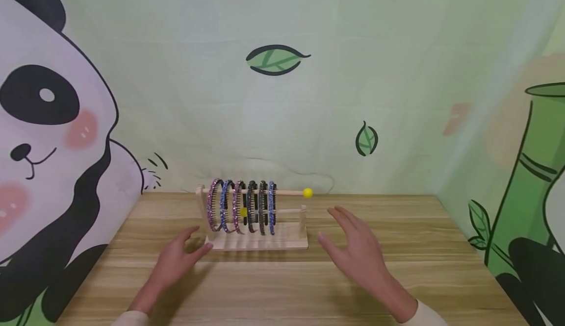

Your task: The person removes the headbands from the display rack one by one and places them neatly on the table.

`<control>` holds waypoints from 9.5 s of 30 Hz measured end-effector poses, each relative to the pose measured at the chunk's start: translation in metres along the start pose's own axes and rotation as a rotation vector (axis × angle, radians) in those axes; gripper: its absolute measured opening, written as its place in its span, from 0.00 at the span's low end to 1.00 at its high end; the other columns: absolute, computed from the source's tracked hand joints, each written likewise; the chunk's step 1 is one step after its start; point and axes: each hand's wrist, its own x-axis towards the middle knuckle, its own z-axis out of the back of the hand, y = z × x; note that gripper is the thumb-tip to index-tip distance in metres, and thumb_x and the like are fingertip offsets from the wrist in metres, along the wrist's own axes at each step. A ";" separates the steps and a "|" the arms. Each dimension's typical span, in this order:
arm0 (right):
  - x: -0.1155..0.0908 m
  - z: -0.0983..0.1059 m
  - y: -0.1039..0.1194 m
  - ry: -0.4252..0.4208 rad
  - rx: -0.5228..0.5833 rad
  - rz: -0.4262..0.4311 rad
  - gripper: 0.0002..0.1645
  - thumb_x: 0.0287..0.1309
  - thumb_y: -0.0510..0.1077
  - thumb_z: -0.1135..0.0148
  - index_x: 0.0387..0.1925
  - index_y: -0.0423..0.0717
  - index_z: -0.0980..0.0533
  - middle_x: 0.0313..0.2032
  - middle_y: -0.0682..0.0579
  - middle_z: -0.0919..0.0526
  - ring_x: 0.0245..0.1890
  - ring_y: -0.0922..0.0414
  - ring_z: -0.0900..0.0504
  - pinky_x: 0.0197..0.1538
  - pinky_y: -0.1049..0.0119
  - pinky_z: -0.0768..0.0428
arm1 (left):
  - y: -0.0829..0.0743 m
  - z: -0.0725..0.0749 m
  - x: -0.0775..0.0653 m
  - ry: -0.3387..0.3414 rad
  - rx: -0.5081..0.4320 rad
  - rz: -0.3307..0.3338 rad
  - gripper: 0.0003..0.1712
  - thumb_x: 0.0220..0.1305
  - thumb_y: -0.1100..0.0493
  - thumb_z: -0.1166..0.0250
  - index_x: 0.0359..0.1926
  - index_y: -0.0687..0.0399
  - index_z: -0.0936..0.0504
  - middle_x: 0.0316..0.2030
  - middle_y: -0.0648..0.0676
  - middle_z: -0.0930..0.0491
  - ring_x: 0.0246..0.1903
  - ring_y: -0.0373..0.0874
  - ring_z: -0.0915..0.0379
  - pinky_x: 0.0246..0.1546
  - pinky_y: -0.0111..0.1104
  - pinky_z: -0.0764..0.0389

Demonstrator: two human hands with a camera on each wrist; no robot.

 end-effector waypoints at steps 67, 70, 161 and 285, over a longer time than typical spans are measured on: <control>0.074 -0.083 0.050 0.160 0.639 -0.278 0.22 0.64 0.53 0.30 0.54 0.46 0.17 0.41 0.51 0.12 0.40 0.56 0.16 0.42 0.63 0.16 | 0.027 -0.031 0.023 -0.054 -0.181 0.043 0.25 0.62 0.56 0.25 0.58 0.61 0.16 0.58 0.62 0.18 0.64 0.61 0.27 0.65 0.54 0.29; 0.075 -0.083 0.050 0.174 0.665 -0.296 0.23 0.64 0.53 0.29 0.54 0.46 0.17 0.42 0.51 0.12 0.40 0.56 0.16 0.42 0.62 0.16 | 0.027 -0.031 0.023 -0.052 -0.186 0.046 0.25 0.63 0.55 0.26 0.58 0.61 0.16 0.58 0.62 0.18 0.64 0.60 0.26 0.65 0.54 0.29; 0.084 0.023 0.014 0.054 0.651 -0.372 0.21 0.69 0.47 0.33 0.57 0.41 0.19 0.48 0.45 0.13 0.48 0.54 0.17 0.48 0.69 0.17 | 0.023 -0.032 0.022 -0.053 -0.148 0.056 0.24 0.63 0.58 0.26 0.58 0.65 0.17 0.55 0.64 0.16 0.58 0.58 0.21 0.59 0.52 0.23; 0.027 0.023 -0.278 -0.095 -0.037 -0.690 0.24 0.62 0.49 0.32 0.46 0.29 0.17 0.48 0.30 0.15 0.52 0.32 0.24 0.60 0.39 0.35 | 0.027 -0.031 0.023 -0.060 -0.173 0.042 0.23 0.62 0.57 0.25 0.56 0.61 0.15 0.52 0.60 0.14 0.48 0.47 0.17 0.46 0.35 0.18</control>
